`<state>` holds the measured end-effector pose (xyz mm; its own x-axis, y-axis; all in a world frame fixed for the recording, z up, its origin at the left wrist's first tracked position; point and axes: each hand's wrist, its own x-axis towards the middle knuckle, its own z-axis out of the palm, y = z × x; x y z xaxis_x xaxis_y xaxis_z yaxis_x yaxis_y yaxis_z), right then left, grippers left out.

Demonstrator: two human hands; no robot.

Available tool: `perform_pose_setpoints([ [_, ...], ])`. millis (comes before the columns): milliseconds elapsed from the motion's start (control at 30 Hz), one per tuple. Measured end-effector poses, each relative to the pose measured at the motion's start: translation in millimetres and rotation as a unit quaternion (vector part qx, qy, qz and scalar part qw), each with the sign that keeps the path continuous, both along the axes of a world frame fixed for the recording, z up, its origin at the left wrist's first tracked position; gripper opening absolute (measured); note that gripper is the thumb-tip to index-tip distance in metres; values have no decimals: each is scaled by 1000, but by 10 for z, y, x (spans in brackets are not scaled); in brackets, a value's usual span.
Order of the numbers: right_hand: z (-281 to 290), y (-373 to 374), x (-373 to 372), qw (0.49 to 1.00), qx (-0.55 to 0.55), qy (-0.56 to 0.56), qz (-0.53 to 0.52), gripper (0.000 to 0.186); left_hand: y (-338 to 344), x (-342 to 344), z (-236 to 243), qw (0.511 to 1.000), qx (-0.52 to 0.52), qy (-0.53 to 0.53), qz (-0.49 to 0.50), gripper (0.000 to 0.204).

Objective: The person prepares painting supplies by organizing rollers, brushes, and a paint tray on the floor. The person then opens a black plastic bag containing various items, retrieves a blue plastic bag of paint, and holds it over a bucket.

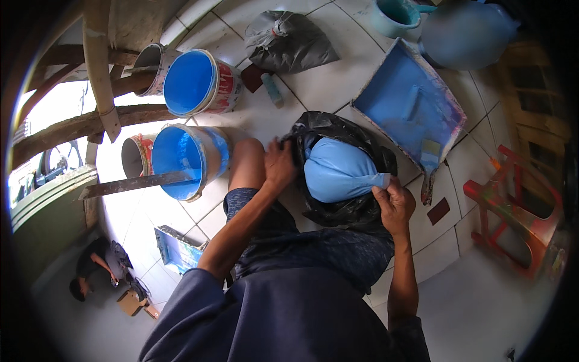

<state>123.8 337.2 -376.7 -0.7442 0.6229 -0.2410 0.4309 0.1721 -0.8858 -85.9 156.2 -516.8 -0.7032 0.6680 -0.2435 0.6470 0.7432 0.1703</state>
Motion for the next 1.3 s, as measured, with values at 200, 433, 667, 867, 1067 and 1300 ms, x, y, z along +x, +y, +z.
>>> perform_pose_setpoints([
  [200,-138,-128,-94,999,-25,47,-5,15,124,198,1110,905,331,-228,-138,65],
  [433,-176,-269,-357,996,7,90,-17,11,369,200,1198,880,336,-292,-167,23],
  [667,-177,-386,-399,993,10,87,-78,21,407,139,1274,864,340,-351,-121,20],
  [867,-445,-652,-41,966,246,-67,-30,27,354,185,1301,863,384,-328,-23,21],
  [1067,-1142,-290,435,927,243,-254,-131,14,242,129,1294,856,382,-348,24,22],
  [1300,-809,-127,29,868,418,-246,-106,10,216,141,1315,859,363,-361,21,23],
])
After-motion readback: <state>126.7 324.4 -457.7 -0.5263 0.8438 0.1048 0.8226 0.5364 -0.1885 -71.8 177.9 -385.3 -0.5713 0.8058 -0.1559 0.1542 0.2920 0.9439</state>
